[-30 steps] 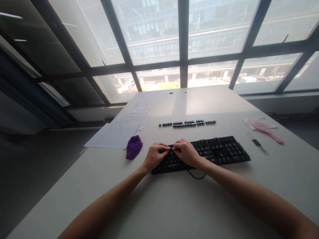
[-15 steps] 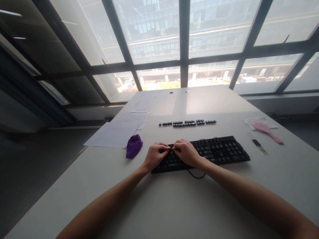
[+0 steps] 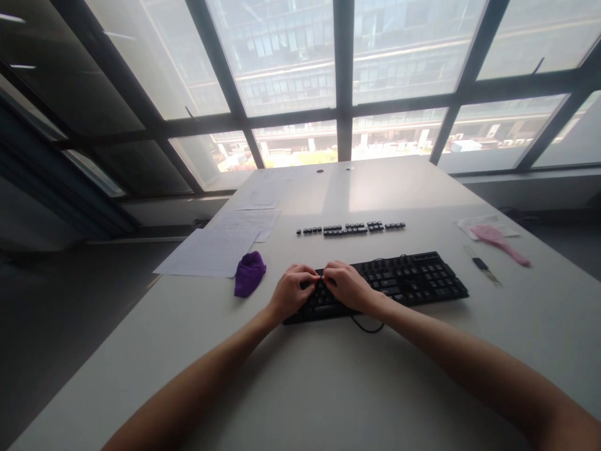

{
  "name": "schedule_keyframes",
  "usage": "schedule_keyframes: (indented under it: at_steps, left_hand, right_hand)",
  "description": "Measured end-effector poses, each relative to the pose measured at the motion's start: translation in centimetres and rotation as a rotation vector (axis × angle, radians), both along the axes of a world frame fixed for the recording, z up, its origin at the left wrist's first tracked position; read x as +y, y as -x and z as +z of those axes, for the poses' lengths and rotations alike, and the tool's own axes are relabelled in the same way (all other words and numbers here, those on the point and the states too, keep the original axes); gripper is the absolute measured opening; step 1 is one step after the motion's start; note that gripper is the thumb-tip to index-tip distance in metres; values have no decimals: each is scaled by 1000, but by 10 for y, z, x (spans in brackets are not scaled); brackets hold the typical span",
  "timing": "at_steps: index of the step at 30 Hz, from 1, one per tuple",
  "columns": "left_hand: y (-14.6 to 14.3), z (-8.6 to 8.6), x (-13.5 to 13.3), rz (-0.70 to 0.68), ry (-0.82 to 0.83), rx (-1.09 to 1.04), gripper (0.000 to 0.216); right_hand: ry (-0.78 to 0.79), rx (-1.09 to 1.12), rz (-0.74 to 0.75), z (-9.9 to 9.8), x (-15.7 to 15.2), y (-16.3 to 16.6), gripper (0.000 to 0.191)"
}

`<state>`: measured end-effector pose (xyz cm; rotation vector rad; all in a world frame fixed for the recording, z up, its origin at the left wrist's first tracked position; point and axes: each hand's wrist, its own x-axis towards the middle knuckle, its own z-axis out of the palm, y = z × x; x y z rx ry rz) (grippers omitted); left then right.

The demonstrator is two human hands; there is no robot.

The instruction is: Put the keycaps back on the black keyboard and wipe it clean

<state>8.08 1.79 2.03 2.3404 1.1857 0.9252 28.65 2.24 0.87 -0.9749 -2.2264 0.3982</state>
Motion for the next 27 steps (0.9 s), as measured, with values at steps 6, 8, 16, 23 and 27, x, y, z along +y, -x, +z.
schedule_keyframes:
  at_steps: [6,8,16,23,27]
  left_hand:
    - [0,-1,2,5,11,17,16]
    - [0,-2,2,17,13,24,16]
    - [-1,0,-2,23,1,17,17]
    - [2,21,43,126,-95,39,20]
    - [-15,18,99,195,-121,155,21]
  right_hand:
    - [-6,-36,25,2,1,-1,24]
    - [5,-33,22,2,2,-2,24]
    - [27,22,18,3,-2,-1,20]
    - [45,40,-205,24,40,-19,14]
    - [8,-207,-390,29,90,-24,19]
